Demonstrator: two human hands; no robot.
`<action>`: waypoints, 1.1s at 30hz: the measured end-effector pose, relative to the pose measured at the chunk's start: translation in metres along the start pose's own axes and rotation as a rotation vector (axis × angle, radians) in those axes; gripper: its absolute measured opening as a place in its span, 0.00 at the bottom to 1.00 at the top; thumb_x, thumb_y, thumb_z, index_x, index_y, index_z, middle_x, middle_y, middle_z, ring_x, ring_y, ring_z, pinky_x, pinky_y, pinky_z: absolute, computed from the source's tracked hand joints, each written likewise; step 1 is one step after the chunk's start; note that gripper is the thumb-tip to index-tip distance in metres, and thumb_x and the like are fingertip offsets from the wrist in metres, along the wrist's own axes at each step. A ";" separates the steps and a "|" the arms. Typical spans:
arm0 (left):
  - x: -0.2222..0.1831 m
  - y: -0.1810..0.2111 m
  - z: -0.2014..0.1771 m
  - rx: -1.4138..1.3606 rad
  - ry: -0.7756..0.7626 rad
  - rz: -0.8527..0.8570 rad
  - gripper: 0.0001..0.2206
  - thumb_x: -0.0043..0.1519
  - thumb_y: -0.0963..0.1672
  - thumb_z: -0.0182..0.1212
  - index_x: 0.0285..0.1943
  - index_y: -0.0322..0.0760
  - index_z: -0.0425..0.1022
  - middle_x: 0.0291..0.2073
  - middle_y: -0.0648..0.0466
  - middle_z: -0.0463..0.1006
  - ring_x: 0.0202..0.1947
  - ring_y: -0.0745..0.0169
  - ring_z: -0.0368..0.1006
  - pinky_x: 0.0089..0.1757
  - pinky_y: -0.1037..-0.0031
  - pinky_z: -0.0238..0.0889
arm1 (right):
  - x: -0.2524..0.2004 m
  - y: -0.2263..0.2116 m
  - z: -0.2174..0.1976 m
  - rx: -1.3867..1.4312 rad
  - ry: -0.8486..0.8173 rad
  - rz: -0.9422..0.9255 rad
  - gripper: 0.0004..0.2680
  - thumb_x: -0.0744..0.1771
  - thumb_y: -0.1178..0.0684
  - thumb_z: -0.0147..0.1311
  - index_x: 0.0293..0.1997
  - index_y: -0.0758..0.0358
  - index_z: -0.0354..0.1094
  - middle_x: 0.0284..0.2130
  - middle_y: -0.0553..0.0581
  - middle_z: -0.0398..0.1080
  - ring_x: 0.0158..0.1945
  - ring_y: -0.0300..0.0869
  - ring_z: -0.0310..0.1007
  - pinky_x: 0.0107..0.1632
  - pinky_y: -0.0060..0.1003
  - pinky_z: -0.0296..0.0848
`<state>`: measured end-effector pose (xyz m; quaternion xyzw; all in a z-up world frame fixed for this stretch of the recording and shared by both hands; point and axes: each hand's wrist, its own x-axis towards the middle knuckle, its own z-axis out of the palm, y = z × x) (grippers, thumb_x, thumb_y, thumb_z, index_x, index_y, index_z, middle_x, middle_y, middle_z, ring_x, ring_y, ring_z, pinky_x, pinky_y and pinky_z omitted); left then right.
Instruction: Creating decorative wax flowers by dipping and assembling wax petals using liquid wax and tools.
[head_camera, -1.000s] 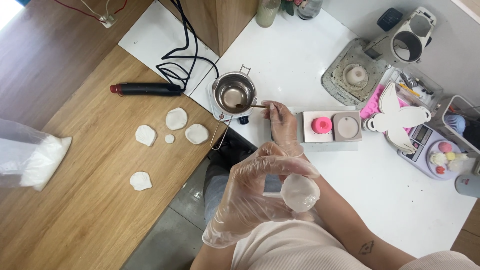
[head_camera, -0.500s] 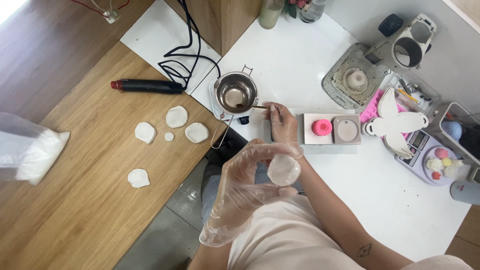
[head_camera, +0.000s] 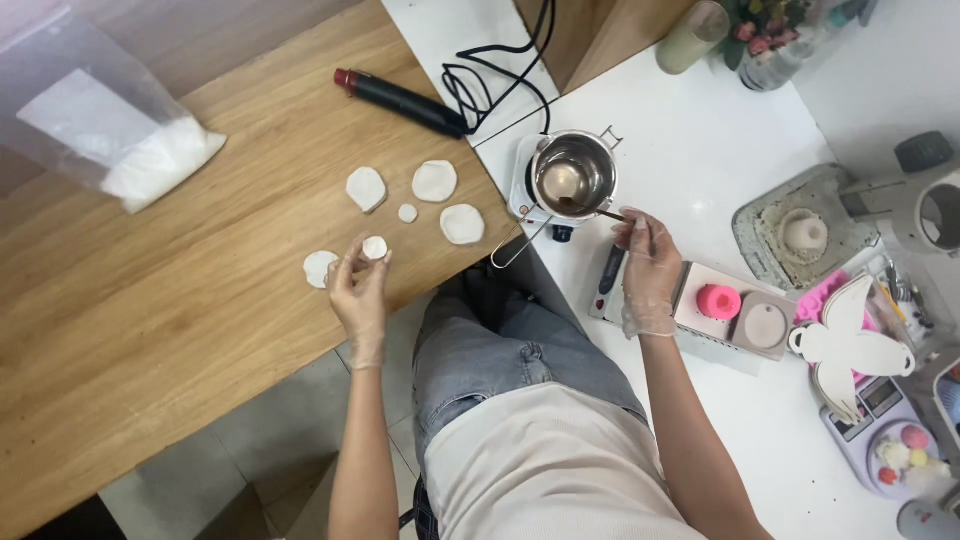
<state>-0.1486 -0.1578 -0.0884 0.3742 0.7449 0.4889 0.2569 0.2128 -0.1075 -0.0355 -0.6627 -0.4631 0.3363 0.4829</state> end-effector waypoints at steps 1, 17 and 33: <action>0.002 -0.021 0.002 0.000 0.015 -0.013 0.20 0.56 0.43 0.74 0.59 0.43 0.81 0.37 0.60 0.72 0.40 0.66 0.68 0.43 0.70 0.63 | 0.000 0.002 -0.001 -0.005 -0.019 -0.003 0.10 0.74 0.55 0.44 0.53 0.67 0.73 0.36 0.52 0.74 0.39 0.32 0.71 0.47 0.28 0.75; 0.018 -0.085 0.046 0.306 -0.020 0.148 0.26 0.50 0.50 0.78 0.60 0.50 0.80 0.49 0.53 0.70 0.57 0.49 0.63 0.60 0.56 0.55 | 0.011 -0.002 -0.008 -0.001 -0.032 0.005 0.09 0.74 0.56 0.44 0.54 0.69 0.71 0.38 0.54 0.75 0.40 0.34 0.73 0.48 0.31 0.76; 0.044 -0.004 0.052 0.313 -0.162 0.099 0.23 0.60 0.47 0.67 0.63 0.37 0.72 0.56 0.46 0.68 0.56 0.45 0.68 0.53 0.55 0.64 | 0.007 -0.024 -0.015 0.075 0.036 -0.136 0.09 0.76 0.55 0.45 0.54 0.68 0.72 0.38 0.54 0.74 0.41 0.35 0.74 0.49 0.33 0.77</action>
